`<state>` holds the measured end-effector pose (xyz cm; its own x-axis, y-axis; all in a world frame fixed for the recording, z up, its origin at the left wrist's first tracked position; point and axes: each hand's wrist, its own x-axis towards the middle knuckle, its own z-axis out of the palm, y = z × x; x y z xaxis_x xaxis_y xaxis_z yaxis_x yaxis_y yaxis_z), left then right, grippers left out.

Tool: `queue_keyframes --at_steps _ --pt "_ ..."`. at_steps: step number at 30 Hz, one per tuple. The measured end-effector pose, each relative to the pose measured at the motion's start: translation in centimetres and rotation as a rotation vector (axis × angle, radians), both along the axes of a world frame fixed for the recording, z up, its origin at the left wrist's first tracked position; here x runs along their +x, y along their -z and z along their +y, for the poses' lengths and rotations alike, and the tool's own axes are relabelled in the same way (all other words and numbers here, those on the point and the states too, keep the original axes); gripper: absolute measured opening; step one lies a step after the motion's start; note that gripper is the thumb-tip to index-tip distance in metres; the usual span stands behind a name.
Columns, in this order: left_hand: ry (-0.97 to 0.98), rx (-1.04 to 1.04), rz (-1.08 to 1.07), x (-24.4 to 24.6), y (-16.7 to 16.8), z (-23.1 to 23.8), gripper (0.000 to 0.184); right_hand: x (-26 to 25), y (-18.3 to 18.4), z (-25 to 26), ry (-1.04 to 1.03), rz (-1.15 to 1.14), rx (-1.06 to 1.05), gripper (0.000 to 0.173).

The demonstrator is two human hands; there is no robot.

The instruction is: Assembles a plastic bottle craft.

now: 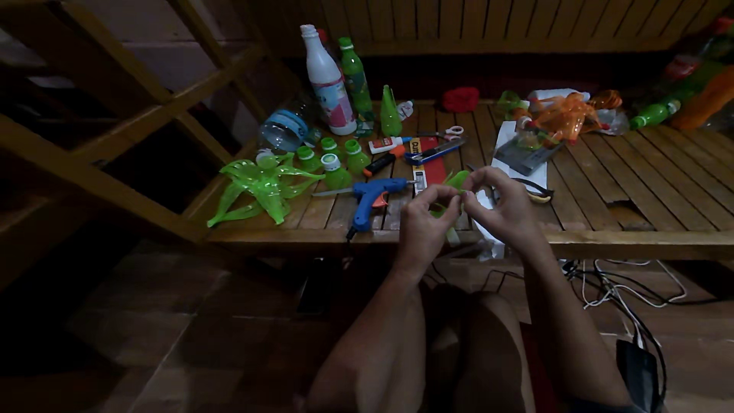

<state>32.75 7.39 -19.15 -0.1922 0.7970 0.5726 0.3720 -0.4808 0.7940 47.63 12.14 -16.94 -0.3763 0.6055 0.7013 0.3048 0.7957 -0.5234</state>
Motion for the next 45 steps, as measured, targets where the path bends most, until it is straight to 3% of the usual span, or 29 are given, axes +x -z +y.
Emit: queue_keyframes --at_steps 45 --pt "-0.001 -0.016 -0.010 0.11 -0.06 -0.05 0.011 -0.33 0.07 0.22 0.073 -0.037 0.114 0.014"
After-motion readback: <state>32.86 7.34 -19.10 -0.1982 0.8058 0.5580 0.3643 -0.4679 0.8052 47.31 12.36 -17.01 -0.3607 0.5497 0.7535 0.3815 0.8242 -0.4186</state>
